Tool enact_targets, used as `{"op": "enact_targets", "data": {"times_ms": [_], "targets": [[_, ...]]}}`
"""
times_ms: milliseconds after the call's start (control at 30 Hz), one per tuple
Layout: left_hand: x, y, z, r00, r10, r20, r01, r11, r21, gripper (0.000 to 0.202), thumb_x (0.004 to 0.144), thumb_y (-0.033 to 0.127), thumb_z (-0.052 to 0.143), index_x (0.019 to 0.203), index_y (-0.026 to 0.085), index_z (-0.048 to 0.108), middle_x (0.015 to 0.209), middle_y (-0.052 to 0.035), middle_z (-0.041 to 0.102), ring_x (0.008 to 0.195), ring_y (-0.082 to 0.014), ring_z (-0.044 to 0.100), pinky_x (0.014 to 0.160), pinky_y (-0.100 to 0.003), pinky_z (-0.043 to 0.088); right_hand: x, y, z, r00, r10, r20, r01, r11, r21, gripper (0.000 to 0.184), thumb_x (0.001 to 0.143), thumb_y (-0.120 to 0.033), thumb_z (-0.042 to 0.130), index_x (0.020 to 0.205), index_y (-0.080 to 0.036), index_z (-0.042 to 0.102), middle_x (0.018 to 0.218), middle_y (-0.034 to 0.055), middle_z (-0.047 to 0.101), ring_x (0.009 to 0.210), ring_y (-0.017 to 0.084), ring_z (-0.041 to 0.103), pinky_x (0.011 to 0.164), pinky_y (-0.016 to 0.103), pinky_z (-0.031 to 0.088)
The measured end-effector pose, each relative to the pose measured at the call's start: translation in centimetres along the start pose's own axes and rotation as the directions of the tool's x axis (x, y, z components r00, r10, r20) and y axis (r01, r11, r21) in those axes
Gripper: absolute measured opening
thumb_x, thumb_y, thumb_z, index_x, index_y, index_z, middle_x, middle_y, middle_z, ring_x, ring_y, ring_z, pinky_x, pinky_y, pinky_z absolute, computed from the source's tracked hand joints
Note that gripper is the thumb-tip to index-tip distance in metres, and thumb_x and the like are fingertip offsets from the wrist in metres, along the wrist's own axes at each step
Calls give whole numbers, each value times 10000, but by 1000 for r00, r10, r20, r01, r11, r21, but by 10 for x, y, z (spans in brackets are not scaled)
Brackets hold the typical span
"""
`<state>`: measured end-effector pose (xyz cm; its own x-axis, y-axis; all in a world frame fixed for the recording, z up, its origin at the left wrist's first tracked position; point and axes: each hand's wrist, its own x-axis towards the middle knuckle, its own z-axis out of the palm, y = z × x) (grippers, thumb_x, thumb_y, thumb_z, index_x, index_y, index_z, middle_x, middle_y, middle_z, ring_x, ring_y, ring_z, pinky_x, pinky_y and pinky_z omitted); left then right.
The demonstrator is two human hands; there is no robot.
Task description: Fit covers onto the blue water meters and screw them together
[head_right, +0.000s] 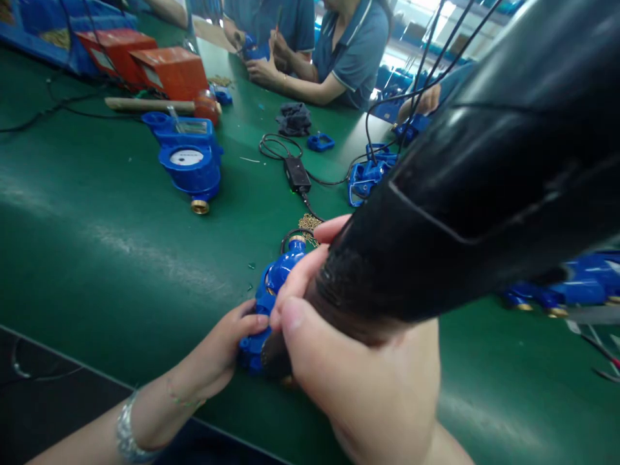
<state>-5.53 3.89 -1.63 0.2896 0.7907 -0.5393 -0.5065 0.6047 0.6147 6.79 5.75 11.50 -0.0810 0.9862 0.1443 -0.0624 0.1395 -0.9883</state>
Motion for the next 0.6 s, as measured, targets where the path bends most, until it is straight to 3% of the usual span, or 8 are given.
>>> {"op": "enact_targets", "data": {"times_ms": [200, 400, 600], "targets": [[-2, -6, 3, 997, 19, -77, -21, 999, -37, 584, 565, 321, 722, 1052, 95, 493, 1028, -168, 649, 906, -286, 617, 810, -386, 492, 2, 15, 4, 1000, 21, -11, -20, 991, 135, 223, 757, -146, 614, 933, -228, 505, 610, -27, 564, 533, 124, 539, 519, 255, 489], [0, -8, 1, 994, 21, -109, -26, 999, -44, 580, 544, 332, 732, 1029, 101, 511, 1020, -163, 646, 923, -292, 604, 809, -383, 498, -5, 17, 0, 995, -31, 99, 23, 996, 86, 342, 732, -213, 708, 1014, -226, 514, 684, -17, 571, 601, 123, 549, 585, 252, 514], [1, -6, 2, 995, 31, -100, -33, 999, -26, 546, 548, 342, 726, 1001, 110, 529, 974, -142, 658, 891, -278, 608, 779, -355, 499, -4, 18, -4, 994, -44, 103, 35, 995, 90, 379, 711, -200, 727, 1016, -217, 502, 669, -23, 562, 579, 120, 541, 574, 257, 523]]}}
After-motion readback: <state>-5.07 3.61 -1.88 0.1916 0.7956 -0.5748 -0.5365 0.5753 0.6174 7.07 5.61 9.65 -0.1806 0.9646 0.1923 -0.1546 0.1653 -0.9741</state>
